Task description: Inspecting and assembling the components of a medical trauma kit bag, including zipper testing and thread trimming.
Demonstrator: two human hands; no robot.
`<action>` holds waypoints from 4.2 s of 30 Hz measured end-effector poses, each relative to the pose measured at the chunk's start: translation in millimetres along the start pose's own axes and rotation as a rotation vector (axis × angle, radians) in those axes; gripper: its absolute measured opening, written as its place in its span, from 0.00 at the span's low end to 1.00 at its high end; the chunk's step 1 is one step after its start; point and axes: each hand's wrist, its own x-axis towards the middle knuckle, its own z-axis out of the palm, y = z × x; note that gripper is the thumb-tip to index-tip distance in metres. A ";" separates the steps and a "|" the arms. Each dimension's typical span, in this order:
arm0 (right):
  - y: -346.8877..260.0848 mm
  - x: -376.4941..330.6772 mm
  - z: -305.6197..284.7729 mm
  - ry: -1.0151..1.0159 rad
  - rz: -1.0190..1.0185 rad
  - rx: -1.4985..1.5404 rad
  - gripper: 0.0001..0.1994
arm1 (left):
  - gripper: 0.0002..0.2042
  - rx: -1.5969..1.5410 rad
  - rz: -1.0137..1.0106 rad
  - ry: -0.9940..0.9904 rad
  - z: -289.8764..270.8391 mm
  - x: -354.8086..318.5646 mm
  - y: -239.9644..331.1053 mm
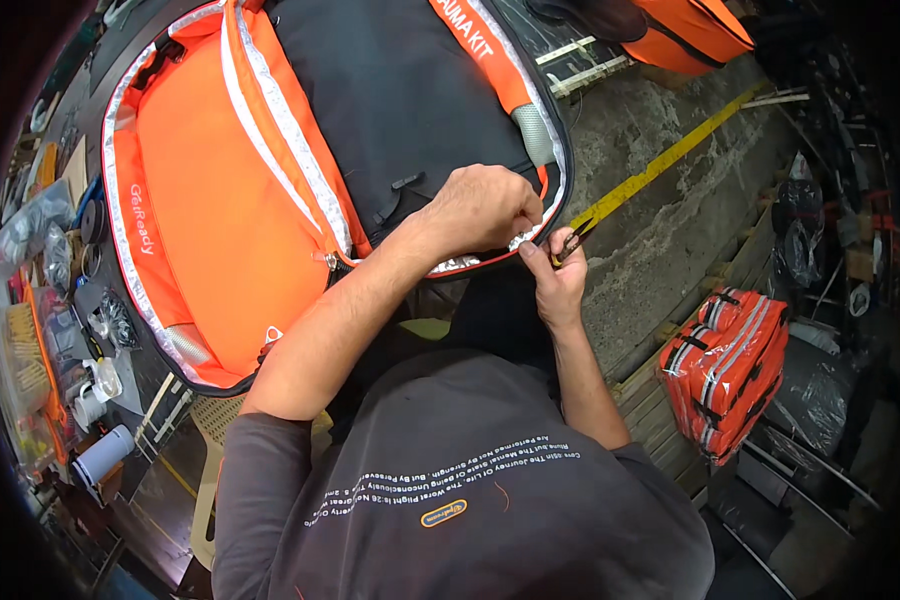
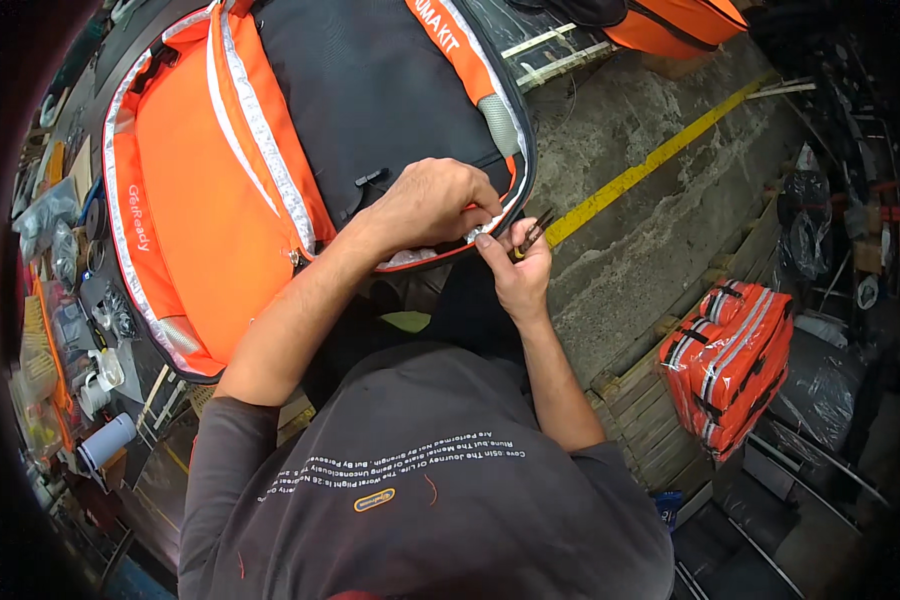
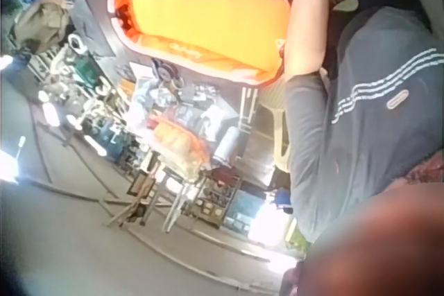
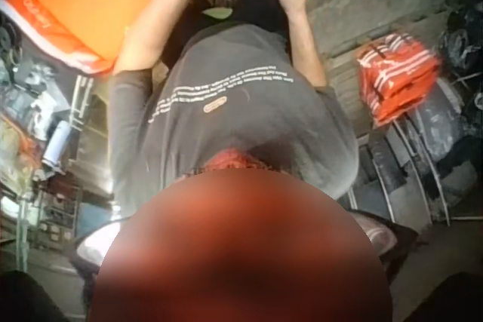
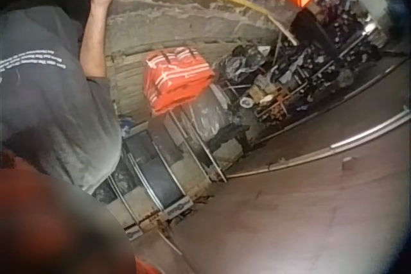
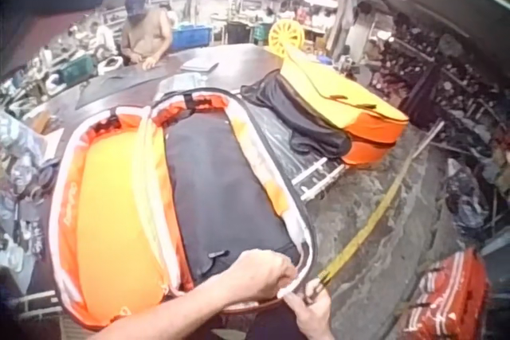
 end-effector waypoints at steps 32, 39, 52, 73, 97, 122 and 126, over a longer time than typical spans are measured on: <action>-16.2 30.1 -10.2 0.107 0.007 -0.203 0.17 | 0.08 -0.484 0.337 -0.192 31.4 19.4 -49.3; -23.0 38.7 -1.4 0.157 0.061 -0.153 0.16 | 0.07 -0.313 0.179 0.128 32.1 3.8 -32.1; -39.1 40.4 7.4 0.189 0.089 -0.230 0.16 | 0.09 -1.012 0.051 0.004 40.3 5.7 -39.4; -41.2 48.6 5.9 0.192 0.134 -0.306 0.16 | 0.09 -0.281 0.480 0.009 11.5 15.5 -47.7; -185.3 35.6 69.8 -0.154 0.040 -1.655 0.12 | 0.22 -0.431 0.229 -0.428 13.4 28.5 -47.5; -176.9 72.5 87.1 -0.492 0.152 -1.824 0.11 | 0.21 -0.386 0.225 -0.371 11.0 22.3 -39.7; -180.8 75.9 88.4 -0.496 0.168 -1.796 0.12 | 0.21 -0.389 0.182 -0.420 8.6 24.2 -37.5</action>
